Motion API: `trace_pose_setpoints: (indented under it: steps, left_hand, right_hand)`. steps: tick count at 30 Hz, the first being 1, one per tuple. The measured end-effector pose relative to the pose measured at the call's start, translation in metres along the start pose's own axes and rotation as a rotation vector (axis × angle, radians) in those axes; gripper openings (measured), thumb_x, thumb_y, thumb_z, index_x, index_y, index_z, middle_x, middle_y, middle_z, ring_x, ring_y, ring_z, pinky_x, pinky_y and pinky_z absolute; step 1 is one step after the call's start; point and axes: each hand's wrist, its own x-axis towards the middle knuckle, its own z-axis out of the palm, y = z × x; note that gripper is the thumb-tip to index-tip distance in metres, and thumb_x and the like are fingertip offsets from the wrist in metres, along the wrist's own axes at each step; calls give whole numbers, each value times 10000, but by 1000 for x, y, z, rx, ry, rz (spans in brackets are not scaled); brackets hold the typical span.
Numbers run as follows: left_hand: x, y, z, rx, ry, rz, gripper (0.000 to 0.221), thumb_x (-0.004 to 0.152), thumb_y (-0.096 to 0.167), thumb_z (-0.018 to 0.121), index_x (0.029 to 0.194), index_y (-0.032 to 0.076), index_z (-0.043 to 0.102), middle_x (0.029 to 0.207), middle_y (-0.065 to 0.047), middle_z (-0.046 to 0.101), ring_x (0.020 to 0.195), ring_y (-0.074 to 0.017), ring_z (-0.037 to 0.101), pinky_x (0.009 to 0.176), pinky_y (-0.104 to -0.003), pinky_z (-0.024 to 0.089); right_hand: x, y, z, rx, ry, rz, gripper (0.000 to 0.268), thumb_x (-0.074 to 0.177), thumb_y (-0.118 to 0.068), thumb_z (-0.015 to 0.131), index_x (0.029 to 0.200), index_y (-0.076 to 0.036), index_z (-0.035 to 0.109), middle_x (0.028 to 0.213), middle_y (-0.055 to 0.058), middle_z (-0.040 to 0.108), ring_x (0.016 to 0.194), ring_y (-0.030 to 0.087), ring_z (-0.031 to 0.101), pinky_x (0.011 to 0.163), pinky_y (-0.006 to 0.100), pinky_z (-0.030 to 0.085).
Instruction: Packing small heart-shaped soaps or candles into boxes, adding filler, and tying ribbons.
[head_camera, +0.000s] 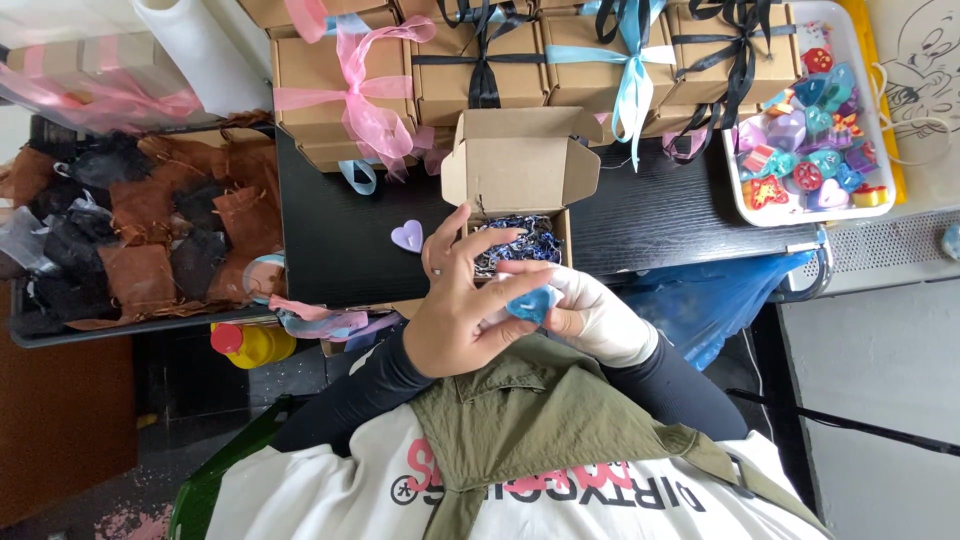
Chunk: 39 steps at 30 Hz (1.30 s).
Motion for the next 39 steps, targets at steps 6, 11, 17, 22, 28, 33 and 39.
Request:
trace_pose_setpoints:
  steps: [6, 11, 17, 22, 28, 33, 39]
  left_hand:
    - [13, 10, -10, -116, -207, 38, 621, 781, 468, 837, 1324, 204, 690, 1522, -110, 481, 1509, -481, 193, 1168, -701, 52]
    - [6, 3, -6, -44, -193, 60, 542, 868, 423, 764, 1352, 185, 708, 1492, -33, 566, 1533, -392, 300, 1248, -615, 41]
    - [-2, -1, 4, 50, -53, 77, 484, 855, 443, 832, 1253, 193, 717, 1278, 57, 694, 1390, -239, 536, 1250, -540, 80]
    - [-12, -1, 0, 114, 43, 29, 486, 820, 500, 852, 1177, 193, 732, 1207, 69, 707, 1308, -205, 587, 1243, -512, 158]
    - [-30, -16, -30, 155, 169, -184, 649, 865, 670, 670, 1198, 116, 739, 1158, -28, 669, 1231, -294, 573, 1161, -428, 341]
    - [-64, -49, -47, 435, 238, -356, 573, 962, 617, 647, 1240, 129, 761, 1265, -30, 639, 1299, -298, 538, 1173, -467, 318]
    - [-83, -71, -43, 648, 178, -437, 464, 974, 589, 715, 1223, 204, 782, 1337, -14, 605, 1363, -293, 498, 1143, -547, 223]
  right_hand:
    - [-3, -7, -3, -119, -88, 21, 779, 840, -301, 855, 1488, -31, 518, 1444, 60, 610, 1330, 170, 576, 1113, 352, 463]
    - [-17, 19, -33, 6, -17, 76, 420, 923, -277, 818, 1225, -9, 703, 1081, 29, 727, 961, 108, 637, 836, 270, 510]
    - [-14, 11, -23, -260, 160, 129, 228, 953, -242, 771, 972, -15, 754, 805, -10, 694, 680, 51, 570, 605, 214, 454]
    - [-5, -10, 0, -405, 204, 108, 245, 912, -249, 781, 886, -9, 735, 707, -1, 689, 566, 38, 513, 516, 213, 402]
    - [-29, -39, -27, -953, 516, -6, 269, 921, -248, 744, 824, 3, 749, 624, 45, 634, 551, 59, 556, 508, 216, 428]
    - [-61, -72, -71, -1315, 1228, -182, 445, 1055, -308, 758, 727, -10, 723, 795, 47, 699, 577, 131, 607, 561, 313, 449]
    - [-138, -64, -209, -2142, 1422, -257, 132, 988, -170, 715, 1092, -92, 740, 1145, 156, 619, 1037, 315, 573, 934, 431, 455]
